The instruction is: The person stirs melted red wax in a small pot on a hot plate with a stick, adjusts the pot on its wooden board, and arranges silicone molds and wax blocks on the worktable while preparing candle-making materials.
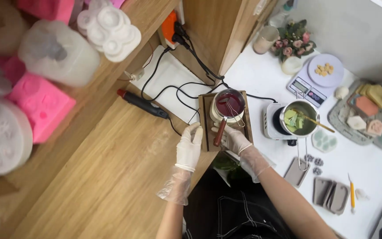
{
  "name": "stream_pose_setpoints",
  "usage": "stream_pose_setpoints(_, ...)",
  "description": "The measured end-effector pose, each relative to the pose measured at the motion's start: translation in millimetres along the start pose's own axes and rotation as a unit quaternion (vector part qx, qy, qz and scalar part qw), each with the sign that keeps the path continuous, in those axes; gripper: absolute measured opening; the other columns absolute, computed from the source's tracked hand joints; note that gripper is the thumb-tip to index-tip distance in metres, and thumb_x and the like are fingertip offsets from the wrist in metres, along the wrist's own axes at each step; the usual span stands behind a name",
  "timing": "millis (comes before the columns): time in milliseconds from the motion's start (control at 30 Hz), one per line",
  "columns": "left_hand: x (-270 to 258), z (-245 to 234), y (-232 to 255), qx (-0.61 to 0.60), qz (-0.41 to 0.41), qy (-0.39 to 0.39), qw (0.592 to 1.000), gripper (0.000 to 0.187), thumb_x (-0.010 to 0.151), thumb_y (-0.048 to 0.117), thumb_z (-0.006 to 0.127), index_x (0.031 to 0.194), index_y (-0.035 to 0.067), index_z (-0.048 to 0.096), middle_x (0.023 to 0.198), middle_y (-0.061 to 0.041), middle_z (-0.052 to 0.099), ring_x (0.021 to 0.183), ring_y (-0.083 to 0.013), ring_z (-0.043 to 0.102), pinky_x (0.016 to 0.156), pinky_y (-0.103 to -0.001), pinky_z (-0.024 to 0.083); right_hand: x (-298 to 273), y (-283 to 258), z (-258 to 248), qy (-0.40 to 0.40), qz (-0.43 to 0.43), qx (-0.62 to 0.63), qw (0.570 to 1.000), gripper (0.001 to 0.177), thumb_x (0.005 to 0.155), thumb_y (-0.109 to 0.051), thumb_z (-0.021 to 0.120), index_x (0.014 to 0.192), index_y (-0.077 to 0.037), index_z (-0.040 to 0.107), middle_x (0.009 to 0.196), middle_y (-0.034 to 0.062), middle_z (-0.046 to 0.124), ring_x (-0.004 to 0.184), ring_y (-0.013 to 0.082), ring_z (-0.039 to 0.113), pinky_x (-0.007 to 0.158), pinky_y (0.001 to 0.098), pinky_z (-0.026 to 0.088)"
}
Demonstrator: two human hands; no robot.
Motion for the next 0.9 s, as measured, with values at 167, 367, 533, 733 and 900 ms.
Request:
stream_pose_setpoints(167, 22.8, 2.9, -2.6, -0.015, -0.007, -0.071, 0.997, 0.037, 0.098, 0.027, 0.064, 0.128, 0.006, 0.067, 0.113, -0.007, 0.075, 0.102, -0.0135, 0.069, 0.092, -0.028, 0.054, 6.4, -1.9, -2.8, 0.020, 0.010, 0.009, 1.000, 0.042, 0.101, -0.039, 0.059, 0.132, -0.011, 0.069, 0.123, 0.0051, 0.076, 0.088, 0.0098, 0.063, 0.078, 0.0269, 0.050)
stream_pose_setpoints(367, 44.2, 8.9, -20.0, -0.032, -0.034, -0.142, 0.989, 0.035, 0.098, 0.025, 0.065, 0.128, 0.007, 0.067, 0.114, -0.005, 0.073, 0.102, -0.0123, 0.067, 0.092, -0.028, 0.053, -16.4, -13.8, 19.6, 0.085, 0.052, 0.020, 0.995, 0.042, 0.096, -0.042, 0.062, 0.129, -0.016, 0.070, 0.119, -0.0001, 0.073, 0.094, 0.0135, 0.063, 0.085, 0.0396, 0.053)
stream_pose_setpoints(533, 57.7, 10.5, -43.9, -0.034, -0.056, -0.150, 0.986, 0.033, 0.098, 0.024, 0.064, 0.127, 0.008, 0.067, 0.115, -0.003, 0.073, 0.103, -0.0105, 0.067, 0.093, -0.027, 0.052, 7.8, 0.5, -1.2, 0.119, 0.032, 0.028, 0.992, 0.040, 0.090, -0.036, 0.071, 0.123, -0.013, 0.074, 0.114, 0.0037, 0.078, 0.093, 0.0148, 0.066, 0.088, 0.0399, 0.054)
stream_pose_setpoints(733, 54.4, 0.3, -41.0, 0.054, -0.072, -0.153, 0.984, 0.030, 0.097, 0.027, 0.065, 0.122, 0.012, 0.070, 0.110, -0.004, 0.076, 0.097, -0.0126, 0.070, 0.089, -0.029, 0.055, -12.1, -12.1, 23.0, 0.256, -0.005, -0.132, 0.958, 0.046, 0.088, -0.039, 0.080, 0.115, -0.002, 0.082, 0.104, 0.0093, 0.080, 0.076, 0.0186, 0.058, 0.071, 0.0395, 0.051)
stream_pose_setpoints(900, 55.3, -10.8, -44.8, 0.100, -0.051, -0.149, 0.982, 0.030, 0.098, 0.029, 0.064, 0.124, 0.014, 0.070, 0.113, -0.006, 0.076, 0.100, -0.0145, 0.070, 0.090, -0.030, 0.053, -16.5, -11.0, 25.3, 0.230, -0.004, -0.072, 0.970, 0.046, 0.083, -0.034, 0.081, 0.118, -0.005, 0.077, 0.099, 0.0041, 0.081, 0.080, 0.0141, 0.070, 0.072, 0.0318, 0.059)
Point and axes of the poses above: each hand's wrist, its own x-axis towards the middle knuckle, its own z-axis out of the palm, y = z × x, the point moved 1 cm from there along x, towards the middle knuckle
